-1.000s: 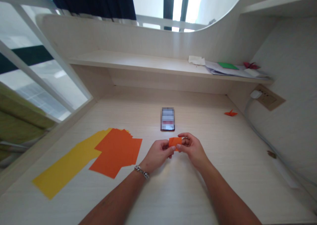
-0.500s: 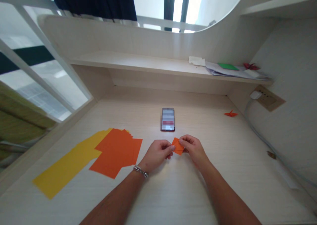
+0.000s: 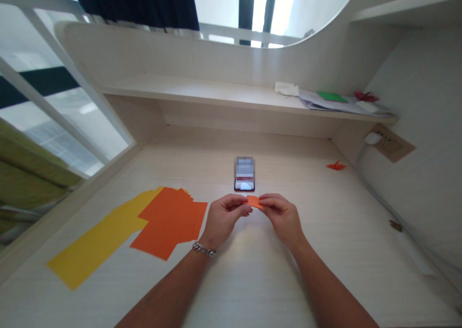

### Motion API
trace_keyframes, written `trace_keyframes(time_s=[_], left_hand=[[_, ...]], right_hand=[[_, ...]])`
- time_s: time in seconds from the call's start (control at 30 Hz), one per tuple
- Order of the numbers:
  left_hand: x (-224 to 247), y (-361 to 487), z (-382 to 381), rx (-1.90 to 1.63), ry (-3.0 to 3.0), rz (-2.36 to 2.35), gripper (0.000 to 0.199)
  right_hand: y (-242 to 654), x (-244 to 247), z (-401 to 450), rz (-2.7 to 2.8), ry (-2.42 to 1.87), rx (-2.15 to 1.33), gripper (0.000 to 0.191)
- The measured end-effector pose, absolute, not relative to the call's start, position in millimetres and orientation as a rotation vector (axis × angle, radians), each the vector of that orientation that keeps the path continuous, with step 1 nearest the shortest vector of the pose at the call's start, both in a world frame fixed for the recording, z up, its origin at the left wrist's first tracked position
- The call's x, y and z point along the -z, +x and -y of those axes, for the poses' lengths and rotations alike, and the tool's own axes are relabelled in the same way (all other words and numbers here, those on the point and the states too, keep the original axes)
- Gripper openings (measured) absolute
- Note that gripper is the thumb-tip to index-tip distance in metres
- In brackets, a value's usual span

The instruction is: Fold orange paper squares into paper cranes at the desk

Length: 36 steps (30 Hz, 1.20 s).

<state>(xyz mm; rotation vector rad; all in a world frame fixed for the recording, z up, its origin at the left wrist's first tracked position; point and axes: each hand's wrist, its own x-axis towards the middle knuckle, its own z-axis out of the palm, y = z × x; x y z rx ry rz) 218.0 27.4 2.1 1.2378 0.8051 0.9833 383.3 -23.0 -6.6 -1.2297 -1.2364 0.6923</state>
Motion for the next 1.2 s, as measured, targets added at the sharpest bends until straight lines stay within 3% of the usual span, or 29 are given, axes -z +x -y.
trace_keyframes(time_s=[0.67, 1.2], left_hand=[[-4, 217, -23, -1.073, 1.308, -0.747, 0.019], [-1, 215, -24, -1.024, 1.305, -0.752, 0.023]], right_hand=[[368, 3, 24, 0.992, -1.086, -1.052, 0.02], [366, 3, 27, 1.025, -1.148, -1.058, 0.022]])
